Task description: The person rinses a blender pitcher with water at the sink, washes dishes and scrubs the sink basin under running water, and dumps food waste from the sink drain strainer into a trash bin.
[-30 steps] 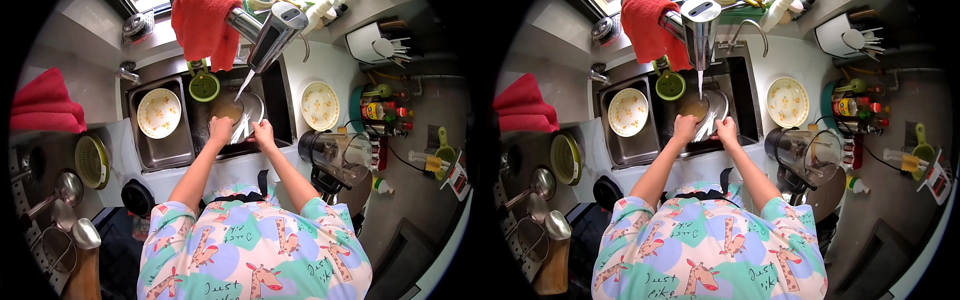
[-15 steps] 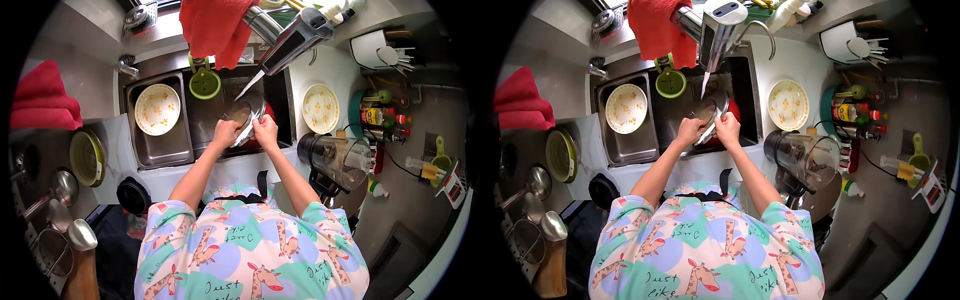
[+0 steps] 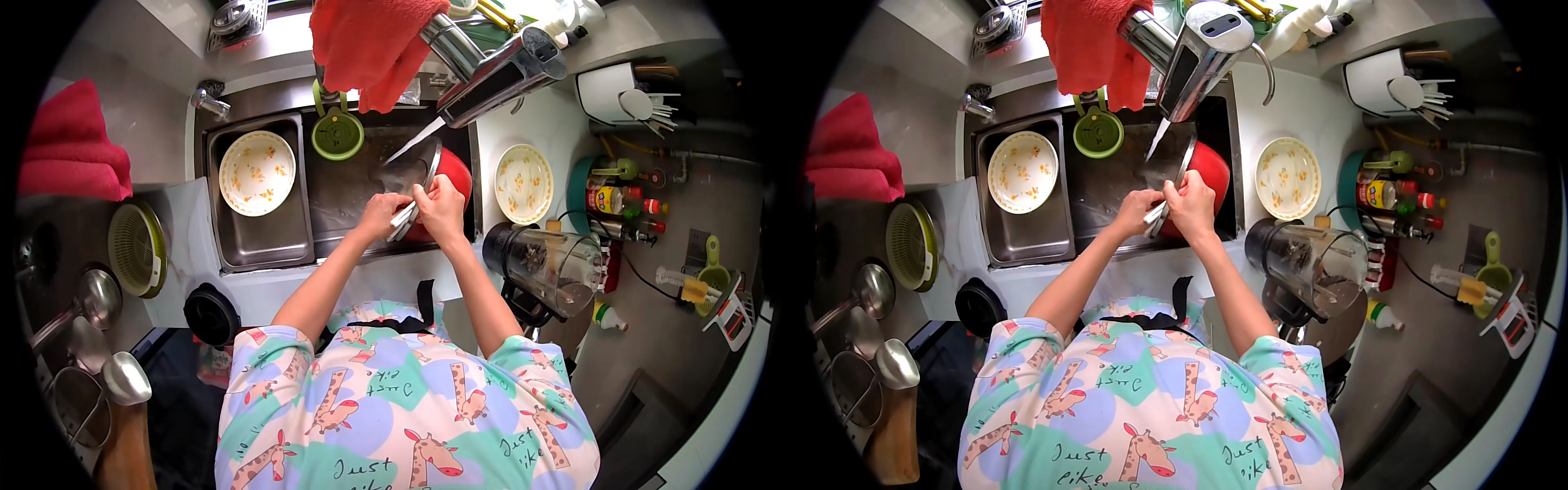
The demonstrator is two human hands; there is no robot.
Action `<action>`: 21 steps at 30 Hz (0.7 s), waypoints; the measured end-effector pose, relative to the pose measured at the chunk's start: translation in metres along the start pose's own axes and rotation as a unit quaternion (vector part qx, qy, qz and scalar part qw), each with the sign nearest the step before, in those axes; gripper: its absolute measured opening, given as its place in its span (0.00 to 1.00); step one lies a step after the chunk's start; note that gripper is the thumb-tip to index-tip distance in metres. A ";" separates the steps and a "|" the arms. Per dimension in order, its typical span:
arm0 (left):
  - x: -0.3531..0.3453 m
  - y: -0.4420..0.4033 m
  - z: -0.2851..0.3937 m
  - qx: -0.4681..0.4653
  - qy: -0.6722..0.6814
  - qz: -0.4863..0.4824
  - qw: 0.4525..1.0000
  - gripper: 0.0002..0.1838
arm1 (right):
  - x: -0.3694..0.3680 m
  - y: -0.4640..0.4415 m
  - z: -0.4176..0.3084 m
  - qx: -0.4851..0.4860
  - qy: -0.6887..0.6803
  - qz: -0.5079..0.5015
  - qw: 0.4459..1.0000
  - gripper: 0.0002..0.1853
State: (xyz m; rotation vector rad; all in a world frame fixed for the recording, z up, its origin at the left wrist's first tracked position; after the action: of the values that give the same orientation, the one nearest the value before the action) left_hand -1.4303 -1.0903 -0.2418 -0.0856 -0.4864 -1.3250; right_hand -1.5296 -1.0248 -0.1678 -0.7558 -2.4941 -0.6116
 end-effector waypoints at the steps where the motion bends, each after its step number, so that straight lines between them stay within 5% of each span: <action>1: -0.002 0.000 -0.001 0.003 0.005 -0.004 1.000 0.11 | 0.002 0.001 -0.003 -0.006 -0.008 -0.004 1.000 0.14; 21: -0.014 0.003 0.003 -0.008 0.041 -0.028 0.999 0.14 | 0.010 0.006 0.001 -0.012 0.002 0.001 1.000 0.14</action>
State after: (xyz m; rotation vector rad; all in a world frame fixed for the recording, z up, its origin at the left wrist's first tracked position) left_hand -1.4302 -1.0759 -0.2439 -0.0300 -0.4111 -1.3812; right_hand -1.5336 -1.0157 -0.1616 -0.7638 -2.4861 -0.6426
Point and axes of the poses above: each hand's wrist, its own y-axis away from the middle knuckle, its own x-axis out of the back of the hand, z = x × y, the point moved 10 cm from there along -y, towards the middle knuckle, and after that the axes turned 14 degrees about -z, right-handed, at the moved point
